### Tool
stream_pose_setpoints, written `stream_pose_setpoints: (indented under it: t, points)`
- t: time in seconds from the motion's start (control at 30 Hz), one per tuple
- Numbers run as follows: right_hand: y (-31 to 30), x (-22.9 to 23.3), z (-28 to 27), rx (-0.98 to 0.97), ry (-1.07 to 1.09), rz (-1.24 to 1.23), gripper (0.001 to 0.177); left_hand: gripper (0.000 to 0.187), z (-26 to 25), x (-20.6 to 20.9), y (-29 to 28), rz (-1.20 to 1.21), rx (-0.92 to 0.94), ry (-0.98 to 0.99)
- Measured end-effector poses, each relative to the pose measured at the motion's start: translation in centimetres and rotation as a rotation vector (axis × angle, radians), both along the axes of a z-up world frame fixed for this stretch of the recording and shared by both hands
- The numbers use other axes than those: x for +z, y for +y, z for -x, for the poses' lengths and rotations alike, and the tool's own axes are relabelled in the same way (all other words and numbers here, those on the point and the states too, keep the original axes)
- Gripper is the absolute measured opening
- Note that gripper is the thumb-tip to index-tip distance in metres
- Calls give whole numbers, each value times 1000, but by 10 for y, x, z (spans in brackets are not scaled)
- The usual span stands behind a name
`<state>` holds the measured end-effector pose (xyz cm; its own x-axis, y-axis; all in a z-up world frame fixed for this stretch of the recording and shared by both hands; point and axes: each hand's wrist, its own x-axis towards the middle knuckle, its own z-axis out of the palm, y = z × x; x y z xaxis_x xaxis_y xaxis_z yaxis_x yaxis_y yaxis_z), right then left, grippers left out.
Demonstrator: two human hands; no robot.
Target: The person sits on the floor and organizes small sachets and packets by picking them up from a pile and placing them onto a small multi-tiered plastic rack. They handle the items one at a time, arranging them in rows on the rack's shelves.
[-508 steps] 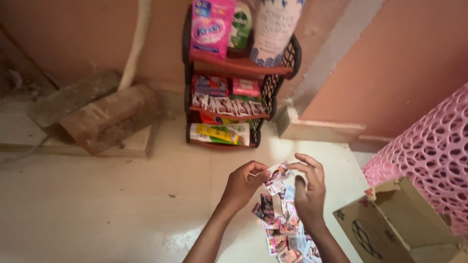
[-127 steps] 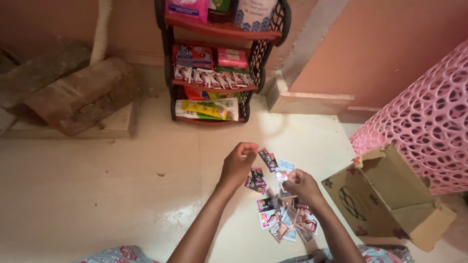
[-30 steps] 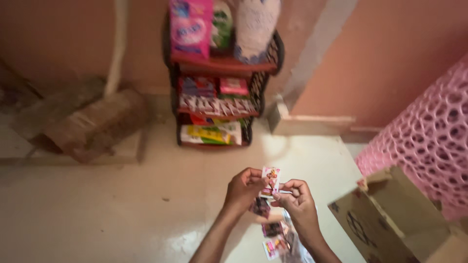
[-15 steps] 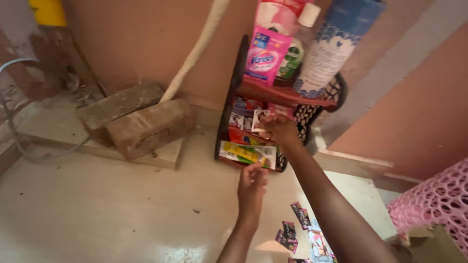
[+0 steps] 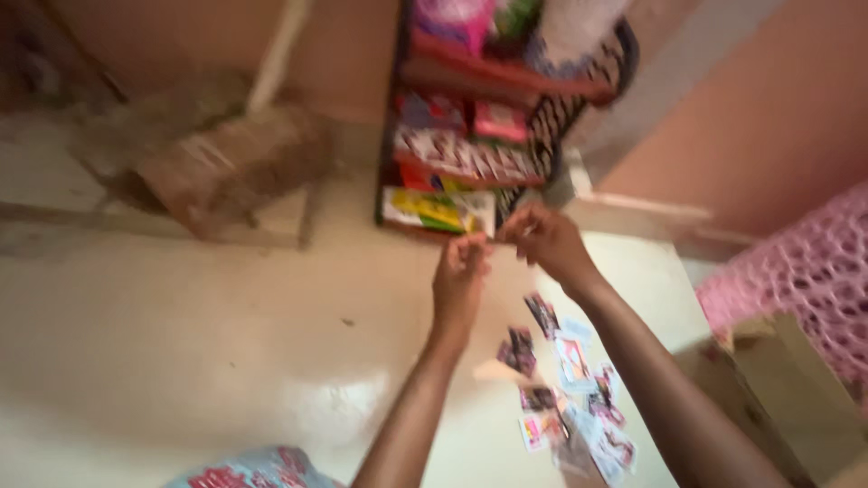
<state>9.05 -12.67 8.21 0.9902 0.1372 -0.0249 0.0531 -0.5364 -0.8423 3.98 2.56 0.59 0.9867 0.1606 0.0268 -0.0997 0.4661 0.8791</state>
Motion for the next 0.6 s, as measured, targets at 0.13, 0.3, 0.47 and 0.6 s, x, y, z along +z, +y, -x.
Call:
stream_pose_setpoints:
  t: [0.13,0.3,0.47,0.6]
  points:
    - [-43,-39,100,133,254,351,18,33,5,0,-7,-103,-121,26]
    - [-69,-68,182,129,338,559,28,32,25,7,-11,-189,-263,144]
    - [-80,-87,207,190,195,562,27,31,29,-3,-17,-274,-288,125]
    - [-91,-98,201,337,-130,594,25,28,35,-13,-26,-423,-340,150]
